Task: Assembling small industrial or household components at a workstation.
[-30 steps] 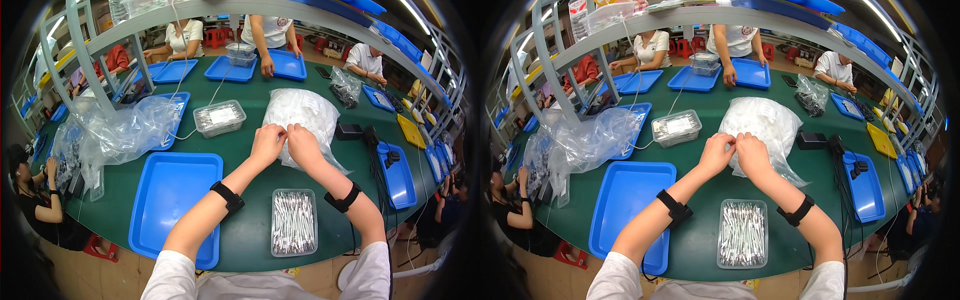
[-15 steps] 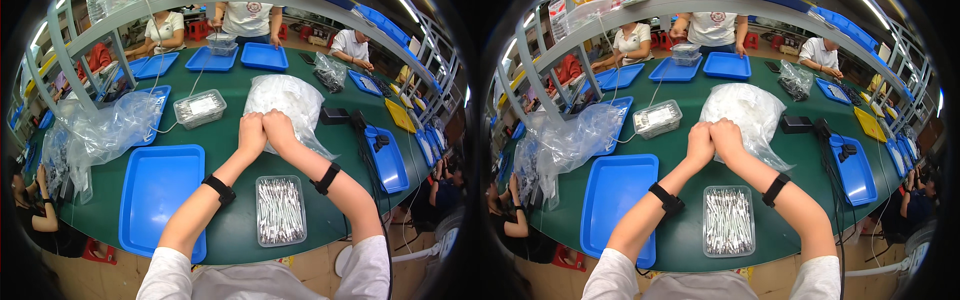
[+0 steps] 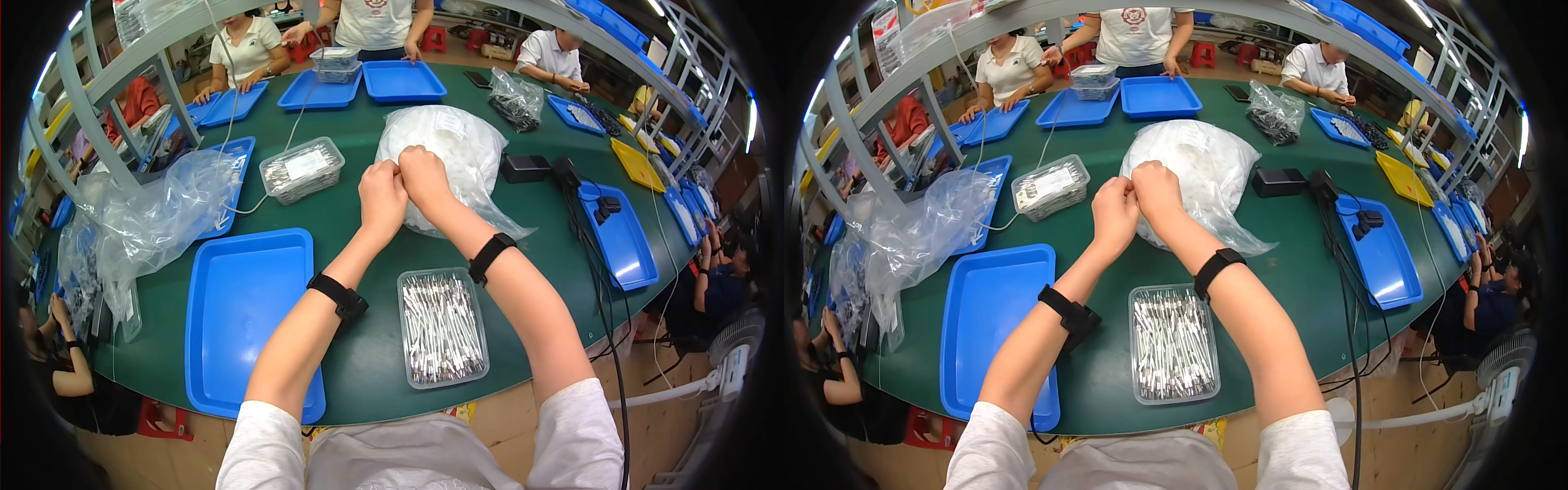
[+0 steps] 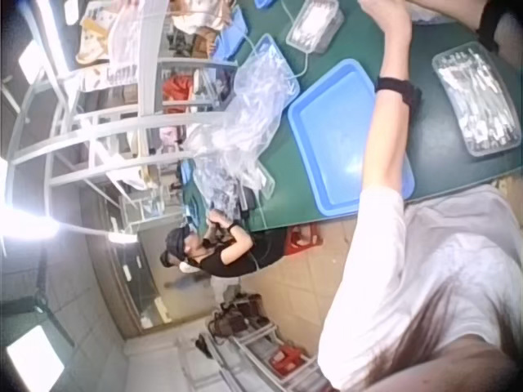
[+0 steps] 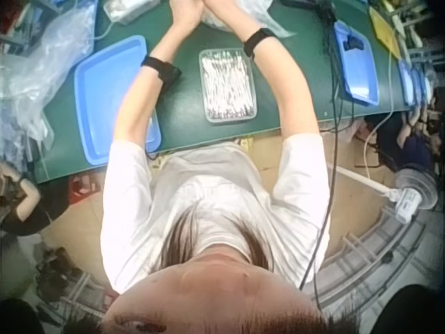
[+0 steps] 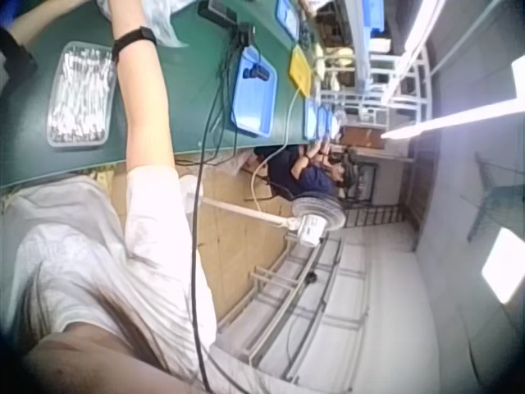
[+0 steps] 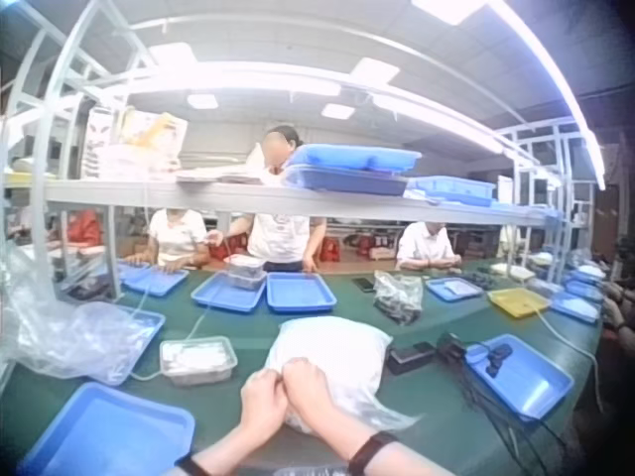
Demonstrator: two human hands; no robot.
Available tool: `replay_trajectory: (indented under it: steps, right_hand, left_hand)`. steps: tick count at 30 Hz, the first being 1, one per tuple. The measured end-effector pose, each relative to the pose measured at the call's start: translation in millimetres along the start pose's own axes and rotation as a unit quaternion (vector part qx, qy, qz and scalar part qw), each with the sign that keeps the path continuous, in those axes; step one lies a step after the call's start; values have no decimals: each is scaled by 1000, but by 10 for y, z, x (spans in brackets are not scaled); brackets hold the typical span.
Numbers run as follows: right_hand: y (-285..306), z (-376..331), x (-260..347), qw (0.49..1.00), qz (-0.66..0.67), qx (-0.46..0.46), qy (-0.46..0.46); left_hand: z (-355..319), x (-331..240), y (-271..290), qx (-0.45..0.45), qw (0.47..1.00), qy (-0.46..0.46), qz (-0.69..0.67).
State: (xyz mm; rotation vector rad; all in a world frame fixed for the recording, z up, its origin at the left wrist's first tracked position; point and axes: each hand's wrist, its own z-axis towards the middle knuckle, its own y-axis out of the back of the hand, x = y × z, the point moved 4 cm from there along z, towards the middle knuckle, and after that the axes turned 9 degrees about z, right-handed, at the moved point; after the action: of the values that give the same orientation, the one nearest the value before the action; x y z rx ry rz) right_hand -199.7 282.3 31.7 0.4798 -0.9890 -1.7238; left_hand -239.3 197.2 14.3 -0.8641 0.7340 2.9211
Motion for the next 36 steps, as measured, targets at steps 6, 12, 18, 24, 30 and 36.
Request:
replay_trajectory:
  steps: [6,12,18,24,30,36]
  right_hand:
    - [32,113,25,999,31,-1,-31]
    - [211,-31,-123,966,229,-89,79]
    - [21,-175,-31,717,656,79,-223]
    - [-123,-275,-90,465,802,32,-374]
    - [-292,-191,-23,486,814,63,-312]
    - [-153,-243,-151,576,737,25,-352]
  left_hand:
    - [47,62,94,-28,999,26,7]
    - [86,238,80,75,989,115,-49]
    - [198,389,-111,103,948,273,-127]
    - [318,369,-296,129,942,207,-232]
    - [387,477,-268,162,953,171,-193]
    - [413,333,-308,180,970,121,-112]
